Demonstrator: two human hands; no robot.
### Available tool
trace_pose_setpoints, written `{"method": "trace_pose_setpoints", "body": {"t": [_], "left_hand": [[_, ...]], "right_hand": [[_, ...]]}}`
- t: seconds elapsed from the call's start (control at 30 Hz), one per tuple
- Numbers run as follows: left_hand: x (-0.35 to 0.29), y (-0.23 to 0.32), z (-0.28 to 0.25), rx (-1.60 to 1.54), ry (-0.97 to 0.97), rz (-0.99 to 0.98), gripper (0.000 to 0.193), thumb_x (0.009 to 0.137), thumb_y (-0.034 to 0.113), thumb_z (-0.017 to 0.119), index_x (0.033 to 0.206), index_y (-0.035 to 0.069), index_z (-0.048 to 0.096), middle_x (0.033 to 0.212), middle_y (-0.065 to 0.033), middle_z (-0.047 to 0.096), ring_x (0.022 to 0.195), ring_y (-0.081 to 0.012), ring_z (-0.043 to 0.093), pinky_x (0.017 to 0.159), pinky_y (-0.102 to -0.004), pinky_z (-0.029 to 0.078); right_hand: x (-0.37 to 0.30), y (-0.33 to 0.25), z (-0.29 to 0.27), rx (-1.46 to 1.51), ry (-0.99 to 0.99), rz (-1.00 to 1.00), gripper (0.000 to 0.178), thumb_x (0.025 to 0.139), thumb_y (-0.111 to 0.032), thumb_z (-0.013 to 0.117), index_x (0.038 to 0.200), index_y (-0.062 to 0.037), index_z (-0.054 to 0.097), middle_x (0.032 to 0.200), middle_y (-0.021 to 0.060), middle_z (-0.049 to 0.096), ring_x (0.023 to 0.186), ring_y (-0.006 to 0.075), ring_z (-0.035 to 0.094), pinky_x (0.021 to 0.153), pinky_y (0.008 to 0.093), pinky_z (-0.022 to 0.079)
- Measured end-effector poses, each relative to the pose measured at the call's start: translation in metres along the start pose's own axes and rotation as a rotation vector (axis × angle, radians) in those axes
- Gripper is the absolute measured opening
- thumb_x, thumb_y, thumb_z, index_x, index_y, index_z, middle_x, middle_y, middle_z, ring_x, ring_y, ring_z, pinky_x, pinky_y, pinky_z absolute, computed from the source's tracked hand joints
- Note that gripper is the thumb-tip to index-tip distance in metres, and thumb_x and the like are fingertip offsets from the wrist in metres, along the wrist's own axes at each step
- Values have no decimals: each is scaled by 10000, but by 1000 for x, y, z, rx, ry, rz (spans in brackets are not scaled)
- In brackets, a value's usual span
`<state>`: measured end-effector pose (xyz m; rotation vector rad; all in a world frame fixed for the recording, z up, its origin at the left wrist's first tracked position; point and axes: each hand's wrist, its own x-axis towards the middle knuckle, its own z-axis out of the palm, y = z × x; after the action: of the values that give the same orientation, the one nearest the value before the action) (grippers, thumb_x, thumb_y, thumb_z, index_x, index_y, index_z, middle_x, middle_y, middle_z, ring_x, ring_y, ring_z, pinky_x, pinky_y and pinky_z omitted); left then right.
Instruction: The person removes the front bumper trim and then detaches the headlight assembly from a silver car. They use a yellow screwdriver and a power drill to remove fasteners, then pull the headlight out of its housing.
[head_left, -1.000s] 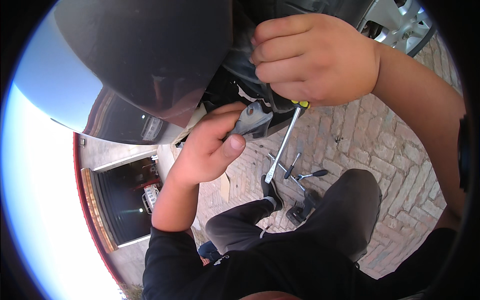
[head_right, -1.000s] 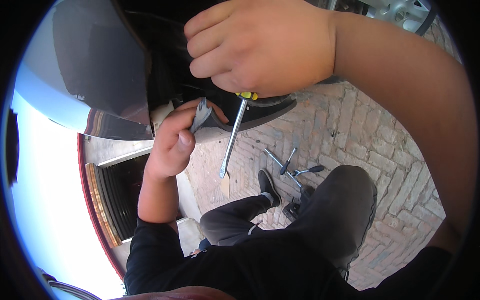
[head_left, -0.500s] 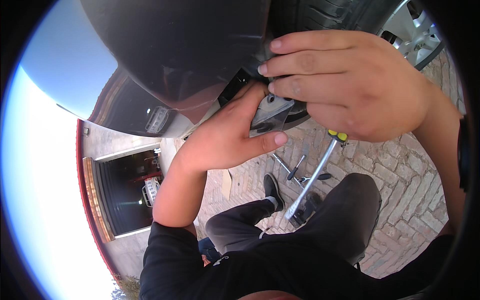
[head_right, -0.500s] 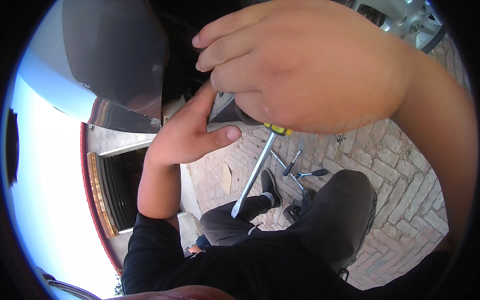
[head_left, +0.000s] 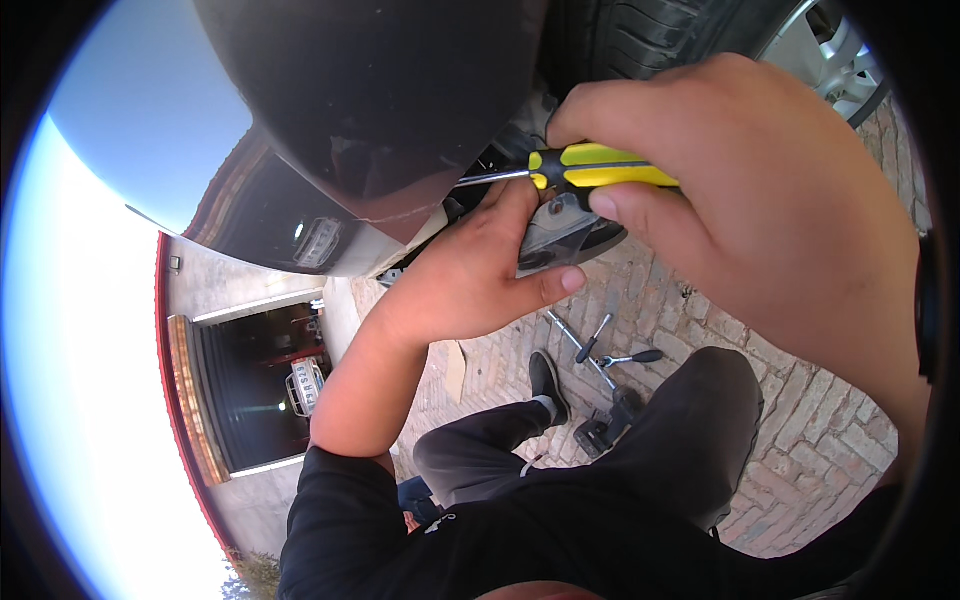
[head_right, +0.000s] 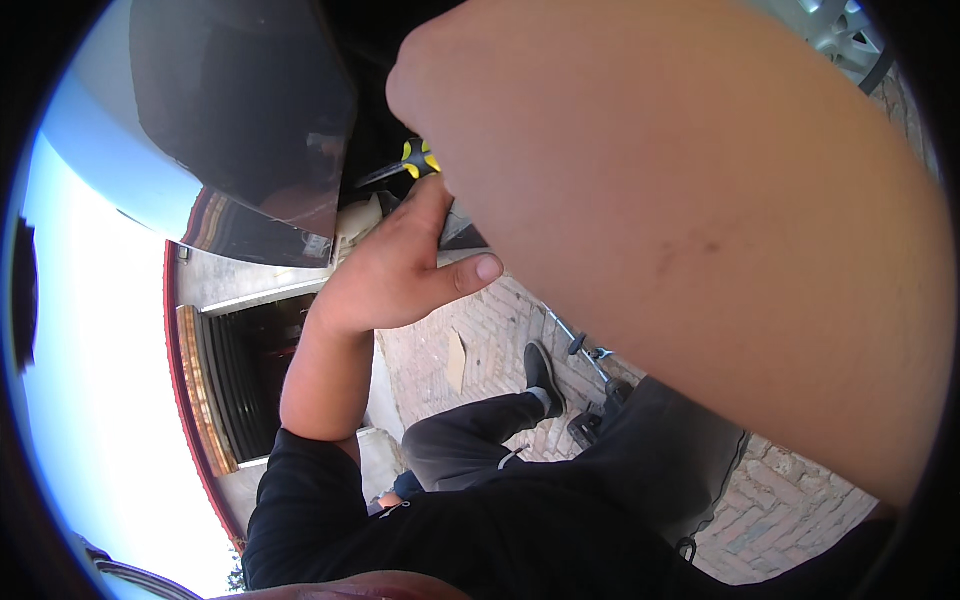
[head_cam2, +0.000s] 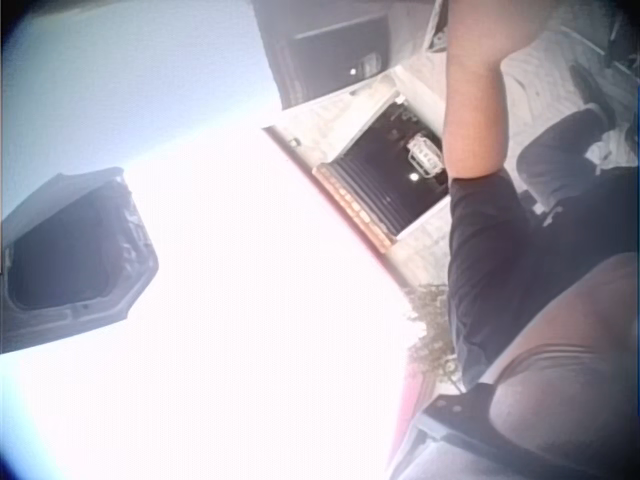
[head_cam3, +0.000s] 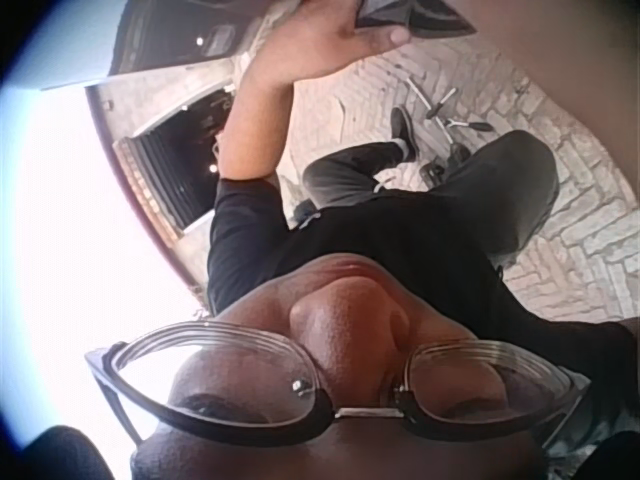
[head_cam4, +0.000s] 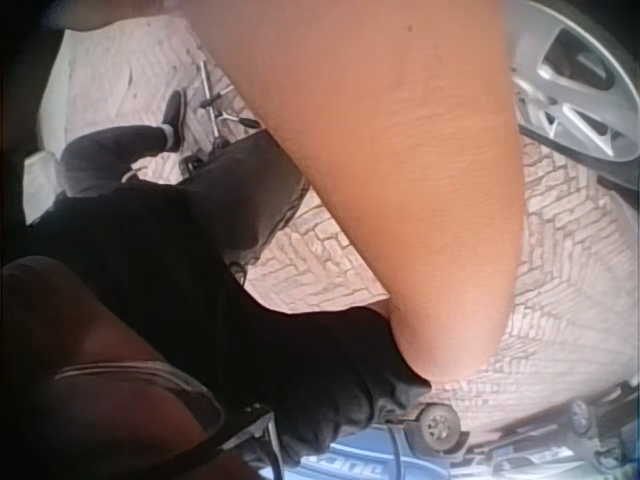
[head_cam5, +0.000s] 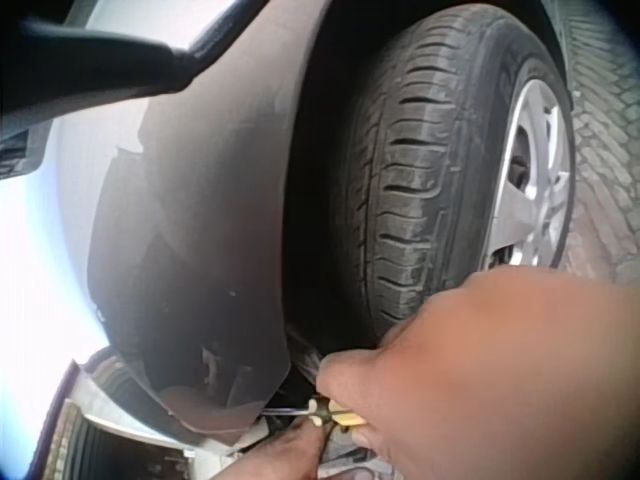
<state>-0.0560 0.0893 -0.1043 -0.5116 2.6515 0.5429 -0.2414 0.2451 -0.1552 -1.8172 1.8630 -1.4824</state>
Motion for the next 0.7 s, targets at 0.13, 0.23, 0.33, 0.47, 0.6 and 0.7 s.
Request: {"method": "trace_pose_setpoints", "body": {"t": [0.13,0.23,0.33,0.47,0.6,0.7], "left_hand": [[-1,0,-4,-85,-193,-209,736,924,456,746,1380,-47,462,1258,-274,604,1169,-408,616,997,-432,494],[-2,2,-6,-17,-149,-160,742,929,472,738,1376,-56,469,1232,-271,622,1158,-400,625,989,-430,501],[-2,4,-7,23,-129,-131,762,929,470,738,1401,-56,453,1241,-272,621,1168,-397,622,995,-428,499],[-2,6,-6,36,-156,-186,805,928,468,741,1435,-71,421,1265,-274,611,1178,-392,619,1004,-422,495],[1,3,-2,-26,-111,-80,809,925,450,750,1444,-70,411,1264,-278,609,1186,-394,611,1014,-419,488],[5,-3,0,-28,-188,-129,753,918,422,762,1413,-46,439,1271,-278,601,1204,-403,595,1030,-417,476]], "right_hand": [[-3,-1,6,51,-129,40,139,886,-182,690,966,-68,679,738,126,627,770,344,634,683,449,475],[5,5,12,-36,-178,-23,162,897,-213,692,974,-70,695,757,120,641,821,329,640,719,432,497],[13,6,16,-113,-136,-77,182,933,-234,675,999,-67,701,810,110,663,844,308,652,752,413,518],[6,-11,17,71,110,10,234,994,-277,636,1031,-57,707,889,102,683,849,278,670,775,392,530],[10,0,10,244,-189,153,263,1016,-290,614,1046,-51,720,909,104,693,840,266,685,752,389,539],[13,6,19,184,-178,105,253,1000,-278,623,1028,-49,728,893,108,705,829,278,700,733,398,547]]}}
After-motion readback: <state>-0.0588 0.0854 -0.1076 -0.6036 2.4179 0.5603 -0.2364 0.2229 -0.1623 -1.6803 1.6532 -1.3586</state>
